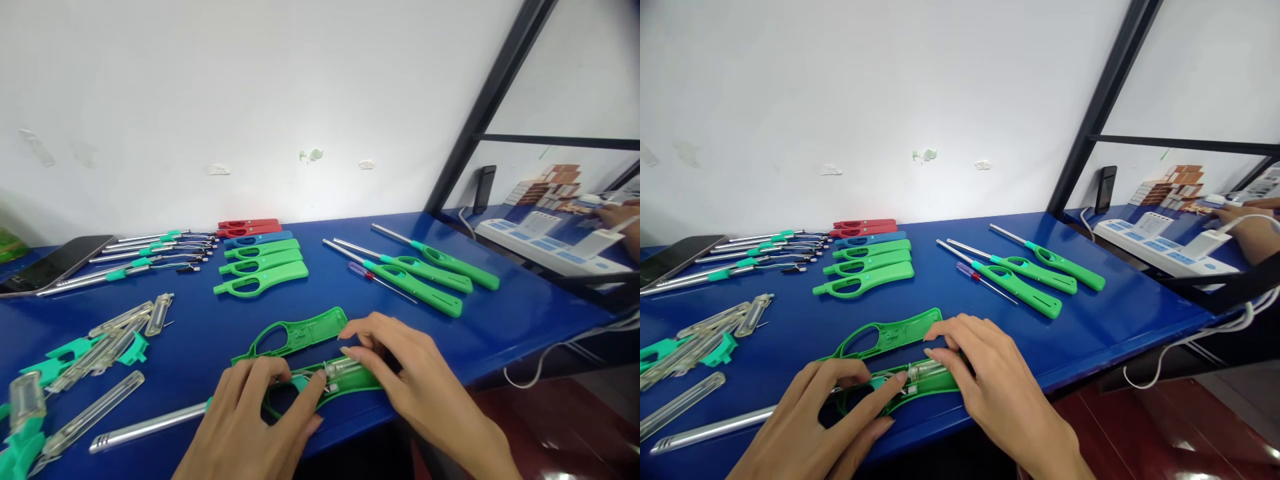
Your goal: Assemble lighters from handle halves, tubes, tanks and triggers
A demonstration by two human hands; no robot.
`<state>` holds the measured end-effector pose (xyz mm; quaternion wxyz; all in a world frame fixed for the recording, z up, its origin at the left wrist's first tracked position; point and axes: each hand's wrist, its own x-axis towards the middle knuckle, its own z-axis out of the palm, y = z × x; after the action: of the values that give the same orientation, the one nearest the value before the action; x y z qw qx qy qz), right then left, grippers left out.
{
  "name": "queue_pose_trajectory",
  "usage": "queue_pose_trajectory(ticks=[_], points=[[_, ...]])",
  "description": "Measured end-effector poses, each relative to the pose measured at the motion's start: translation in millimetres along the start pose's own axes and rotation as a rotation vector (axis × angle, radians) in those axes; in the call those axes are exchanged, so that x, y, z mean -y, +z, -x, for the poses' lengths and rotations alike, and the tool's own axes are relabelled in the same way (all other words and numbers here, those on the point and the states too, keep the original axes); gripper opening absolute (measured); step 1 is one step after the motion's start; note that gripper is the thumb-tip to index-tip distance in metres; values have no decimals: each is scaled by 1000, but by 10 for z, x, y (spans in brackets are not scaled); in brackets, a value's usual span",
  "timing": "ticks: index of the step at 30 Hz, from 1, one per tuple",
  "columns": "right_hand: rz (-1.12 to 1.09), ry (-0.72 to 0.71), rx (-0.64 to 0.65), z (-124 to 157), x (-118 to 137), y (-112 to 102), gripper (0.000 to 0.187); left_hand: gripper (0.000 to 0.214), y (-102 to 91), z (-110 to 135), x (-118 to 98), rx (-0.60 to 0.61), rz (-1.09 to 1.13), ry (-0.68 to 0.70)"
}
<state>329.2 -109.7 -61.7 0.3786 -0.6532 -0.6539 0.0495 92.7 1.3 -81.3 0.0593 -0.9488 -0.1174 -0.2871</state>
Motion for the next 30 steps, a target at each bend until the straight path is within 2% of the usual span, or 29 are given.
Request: queue_pose_trajectory(ticks=[4, 8, 12, 15, 21, 30], points=[[-67, 19, -44, 26, -25, -26, 24, 39, -2, 13, -2, 2, 2, -6], [-100, 98, -90, 36, -35, -52, 18, 39, -4, 21, 5, 5, 4, -3], [-99, 156, -63, 5, -27, -53, 12, 40, -3, 28, 2, 18, 1, -16], [-87, 123, -54, -9, -33, -43, 11, 39, 1, 26, -4, 15, 2, -12], [-25, 58, -45, 11, -36, -21, 23, 37, 6, 17, 1, 3, -5, 3], [-15, 69, -59, 50, -38, -6, 26, 37, 12, 16, 11, -11, -5, 19]])
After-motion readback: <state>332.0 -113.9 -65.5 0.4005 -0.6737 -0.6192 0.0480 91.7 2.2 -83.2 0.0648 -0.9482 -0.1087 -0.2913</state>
